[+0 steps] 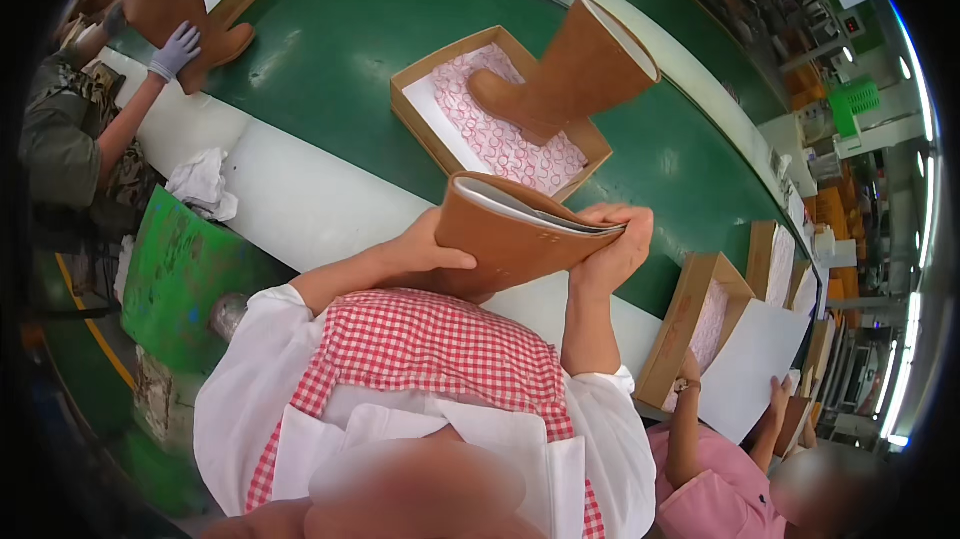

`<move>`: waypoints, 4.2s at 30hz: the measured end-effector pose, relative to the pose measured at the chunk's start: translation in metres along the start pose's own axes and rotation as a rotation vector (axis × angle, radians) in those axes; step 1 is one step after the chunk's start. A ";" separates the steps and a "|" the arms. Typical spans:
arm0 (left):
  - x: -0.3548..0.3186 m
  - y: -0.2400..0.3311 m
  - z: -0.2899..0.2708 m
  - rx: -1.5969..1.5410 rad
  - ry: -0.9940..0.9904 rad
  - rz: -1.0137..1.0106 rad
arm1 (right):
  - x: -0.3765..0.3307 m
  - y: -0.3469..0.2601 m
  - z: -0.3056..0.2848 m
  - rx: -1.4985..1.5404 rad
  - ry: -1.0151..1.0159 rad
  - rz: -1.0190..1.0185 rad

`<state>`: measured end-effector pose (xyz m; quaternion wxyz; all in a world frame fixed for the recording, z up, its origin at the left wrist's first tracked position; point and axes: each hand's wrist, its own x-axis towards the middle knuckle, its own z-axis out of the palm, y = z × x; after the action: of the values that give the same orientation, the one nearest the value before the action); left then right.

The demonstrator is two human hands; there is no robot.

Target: The person packs boots into shoeboxes on a conveyor belt, lining the boxes with wrapping paper and placing pairs of boots inside by hand.

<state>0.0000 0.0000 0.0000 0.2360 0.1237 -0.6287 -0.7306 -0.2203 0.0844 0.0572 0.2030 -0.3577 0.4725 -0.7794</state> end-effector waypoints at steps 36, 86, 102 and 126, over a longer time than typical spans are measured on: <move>-0.051 -0.051 -0.048 0.003 0.092 -0.103 | 0.031 0.146 0.024 -0.602 0.013 0.002; -0.051 -0.169 -0.123 0.546 0.652 -0.229 | 0.101 0.243 -0.122 -0.702 0.100 -0.308; -0.064 -0.170 -0.109 0.944 0.674 0.148 | -0.029 0.189 0.077 -1.173 -0.692 -0.513; -0.067 -0.172 -0.113 0.929 0.637 0.202 | 0.099 0.215 -0.158 -1.938 -0.575 0.144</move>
<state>0.0795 -0.0469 -0.1960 0.4034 0.3676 -0.7904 -0.2781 -0.4091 0.0121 -0.1432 -0.0219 -0.5131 0.8552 0.0696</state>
